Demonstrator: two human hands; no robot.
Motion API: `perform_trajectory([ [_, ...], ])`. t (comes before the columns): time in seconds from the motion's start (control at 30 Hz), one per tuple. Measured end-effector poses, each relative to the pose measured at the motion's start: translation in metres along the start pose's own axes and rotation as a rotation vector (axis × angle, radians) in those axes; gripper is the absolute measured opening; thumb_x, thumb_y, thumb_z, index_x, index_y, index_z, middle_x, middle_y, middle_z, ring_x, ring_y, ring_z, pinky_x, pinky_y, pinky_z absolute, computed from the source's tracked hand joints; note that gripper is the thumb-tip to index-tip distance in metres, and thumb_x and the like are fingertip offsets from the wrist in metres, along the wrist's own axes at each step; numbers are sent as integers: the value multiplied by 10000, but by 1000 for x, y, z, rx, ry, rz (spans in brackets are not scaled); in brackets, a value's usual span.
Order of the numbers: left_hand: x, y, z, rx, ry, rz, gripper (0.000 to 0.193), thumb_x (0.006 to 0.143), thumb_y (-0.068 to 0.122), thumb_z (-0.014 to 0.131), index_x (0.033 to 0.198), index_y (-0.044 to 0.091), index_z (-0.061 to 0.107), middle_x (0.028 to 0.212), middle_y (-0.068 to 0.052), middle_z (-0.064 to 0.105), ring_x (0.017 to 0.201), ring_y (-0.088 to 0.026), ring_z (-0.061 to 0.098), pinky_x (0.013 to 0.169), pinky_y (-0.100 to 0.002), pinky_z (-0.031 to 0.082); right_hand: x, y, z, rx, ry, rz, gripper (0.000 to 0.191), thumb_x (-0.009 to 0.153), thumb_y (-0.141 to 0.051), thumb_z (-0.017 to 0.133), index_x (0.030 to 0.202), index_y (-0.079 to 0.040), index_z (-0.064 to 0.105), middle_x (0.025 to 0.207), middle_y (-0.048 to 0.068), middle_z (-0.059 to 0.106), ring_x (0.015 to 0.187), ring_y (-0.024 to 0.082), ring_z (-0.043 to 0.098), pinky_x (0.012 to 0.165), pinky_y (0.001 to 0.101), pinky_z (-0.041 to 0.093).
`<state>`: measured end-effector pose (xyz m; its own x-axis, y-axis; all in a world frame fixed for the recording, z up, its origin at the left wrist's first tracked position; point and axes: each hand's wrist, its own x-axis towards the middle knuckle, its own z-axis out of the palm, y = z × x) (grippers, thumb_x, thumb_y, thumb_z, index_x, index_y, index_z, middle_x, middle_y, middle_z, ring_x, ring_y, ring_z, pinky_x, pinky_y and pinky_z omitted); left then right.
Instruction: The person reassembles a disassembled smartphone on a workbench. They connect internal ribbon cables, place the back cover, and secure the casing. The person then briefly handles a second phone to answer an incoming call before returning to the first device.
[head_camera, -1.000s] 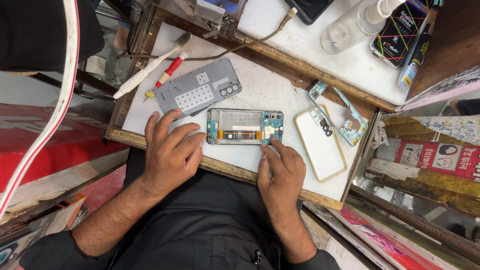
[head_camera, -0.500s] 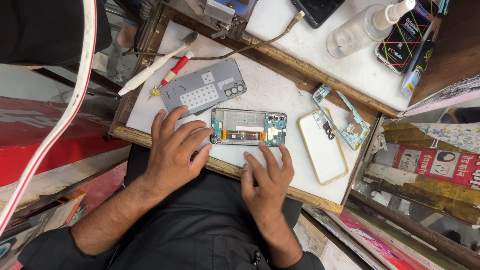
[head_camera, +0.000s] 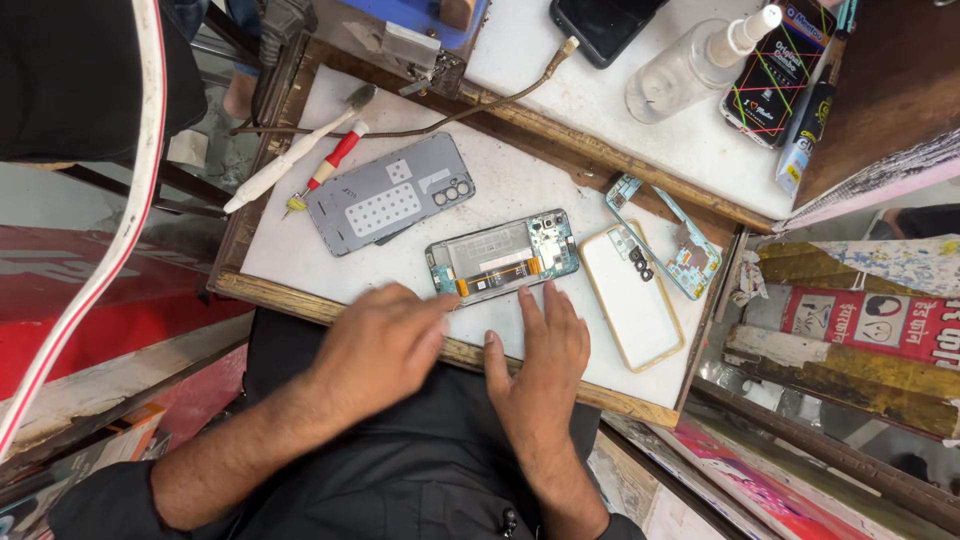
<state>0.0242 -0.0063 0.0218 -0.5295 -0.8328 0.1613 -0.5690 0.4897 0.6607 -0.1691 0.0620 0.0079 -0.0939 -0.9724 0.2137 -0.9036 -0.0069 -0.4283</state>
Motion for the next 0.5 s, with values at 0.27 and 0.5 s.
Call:
perform_trajectory([
  [0.27, 20, -5, -1, 259, 74, 30, 440, 831, 115, 734, 1260, 36, 682, 1278, -180, 658, 927, -288, 647, 737, -390, 575, 13, 21, -8, 193, -33, 19, 612, 893, -81, 703, 1462, 0, 491, 1497, 269, 514, 1425, 451, 479, 1219, 541, 349],
  [0.5, 18, 19, 19, 206, -36, 64, 442, 795, 124, 754, 1228, 55, 704, 1216, -120, 661, 862, -256, 636, 690, -376, 571, 35, 43, -18, 334, -93, 22, 568, 927, 46, 588, 1478, -65, 503, 1586, 291, 444, 1437, 441, 481, 1147, 436, 454],
])
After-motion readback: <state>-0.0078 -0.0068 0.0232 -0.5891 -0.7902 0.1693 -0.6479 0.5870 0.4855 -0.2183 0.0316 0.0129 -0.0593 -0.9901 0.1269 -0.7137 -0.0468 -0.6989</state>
